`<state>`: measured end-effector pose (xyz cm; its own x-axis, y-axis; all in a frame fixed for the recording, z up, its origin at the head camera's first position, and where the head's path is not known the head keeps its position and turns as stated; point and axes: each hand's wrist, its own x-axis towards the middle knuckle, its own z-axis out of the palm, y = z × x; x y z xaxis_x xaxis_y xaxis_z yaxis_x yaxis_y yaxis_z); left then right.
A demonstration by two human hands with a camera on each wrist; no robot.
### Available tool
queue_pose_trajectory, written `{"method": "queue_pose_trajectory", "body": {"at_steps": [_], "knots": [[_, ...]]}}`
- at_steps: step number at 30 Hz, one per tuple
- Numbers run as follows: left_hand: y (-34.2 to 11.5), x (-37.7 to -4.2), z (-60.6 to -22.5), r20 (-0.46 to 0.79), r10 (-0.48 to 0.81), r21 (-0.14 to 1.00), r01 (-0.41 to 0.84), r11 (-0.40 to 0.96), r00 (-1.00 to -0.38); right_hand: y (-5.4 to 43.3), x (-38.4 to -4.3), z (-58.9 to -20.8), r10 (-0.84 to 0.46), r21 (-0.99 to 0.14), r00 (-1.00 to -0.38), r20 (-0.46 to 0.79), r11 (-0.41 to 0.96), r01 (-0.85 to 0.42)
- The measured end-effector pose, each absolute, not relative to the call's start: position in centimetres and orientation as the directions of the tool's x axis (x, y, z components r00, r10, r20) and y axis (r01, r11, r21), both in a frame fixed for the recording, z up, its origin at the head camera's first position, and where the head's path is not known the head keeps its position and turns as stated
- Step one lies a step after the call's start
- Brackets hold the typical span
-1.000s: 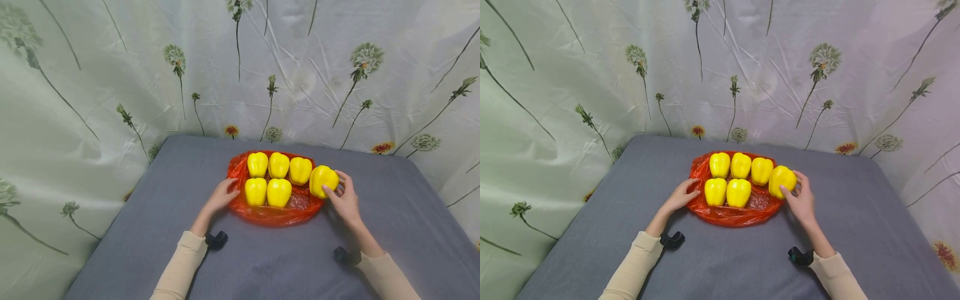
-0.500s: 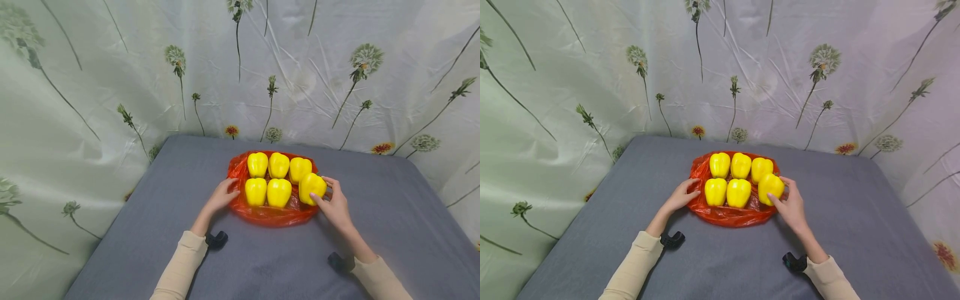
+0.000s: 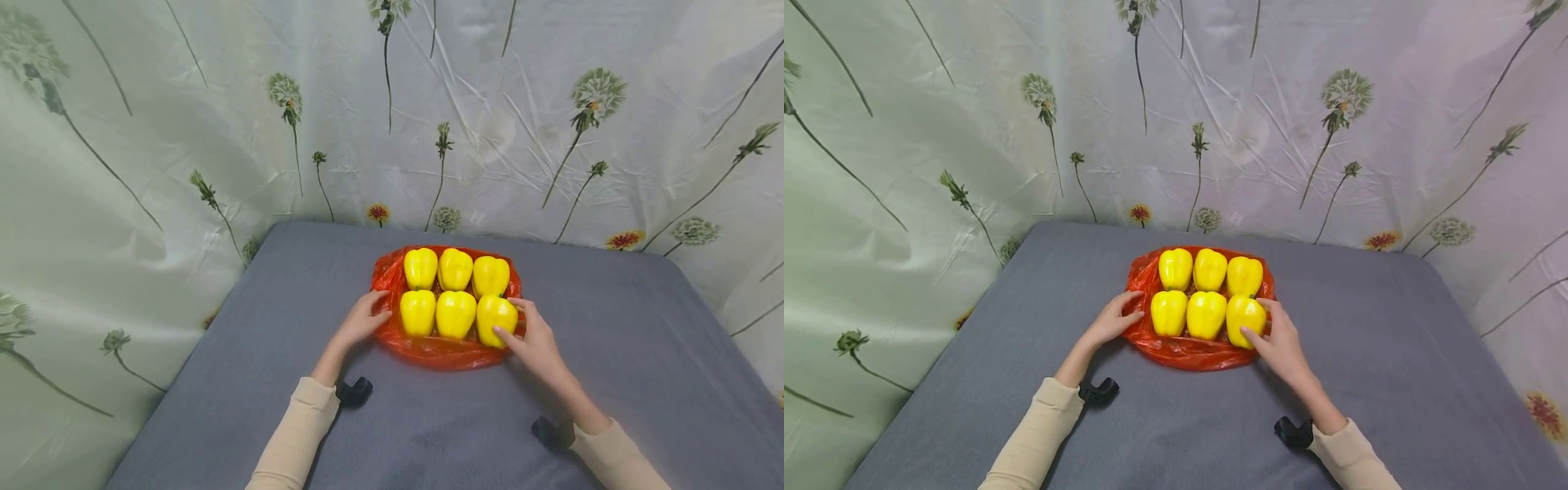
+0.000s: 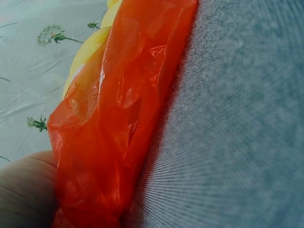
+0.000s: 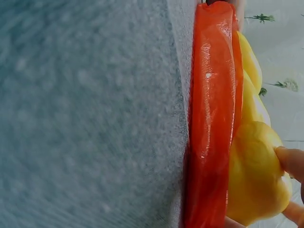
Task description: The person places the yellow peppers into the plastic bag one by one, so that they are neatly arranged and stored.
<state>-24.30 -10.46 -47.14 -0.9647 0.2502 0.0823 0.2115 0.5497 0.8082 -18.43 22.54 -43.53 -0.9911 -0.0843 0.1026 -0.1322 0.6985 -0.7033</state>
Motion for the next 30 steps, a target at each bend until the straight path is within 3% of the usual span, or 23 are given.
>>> {"method": "queue_pose_trajectory", "body": {"at_steps": [10, 24, 30], "knots": [[-10.6, -24.4, -47.3, 0.076, 0.257, 0.805, 0.211, 0.555, -0.963, 22.4, -17.9, -43.5, -0.09, -0.656, -0.996, 0.013, 0.751, -0.076], [-11.9, -24.3, -46.7, -0.008, 0.268, 0.839, 0.14, 0.525, -0.963, 21.9, -18.7, -42.7, -0.136, -0.622, -0.991, 0.005, 0.776, -0.109], [-13.9, -25.1, -45.2, 0.036, 0.341, 0.803, 0.23, 0.549, -0.939, 23.7, -18.5, -40.7, -0.163, -0.606, -0.982, 0.092, 0.774, -0.185]]}}
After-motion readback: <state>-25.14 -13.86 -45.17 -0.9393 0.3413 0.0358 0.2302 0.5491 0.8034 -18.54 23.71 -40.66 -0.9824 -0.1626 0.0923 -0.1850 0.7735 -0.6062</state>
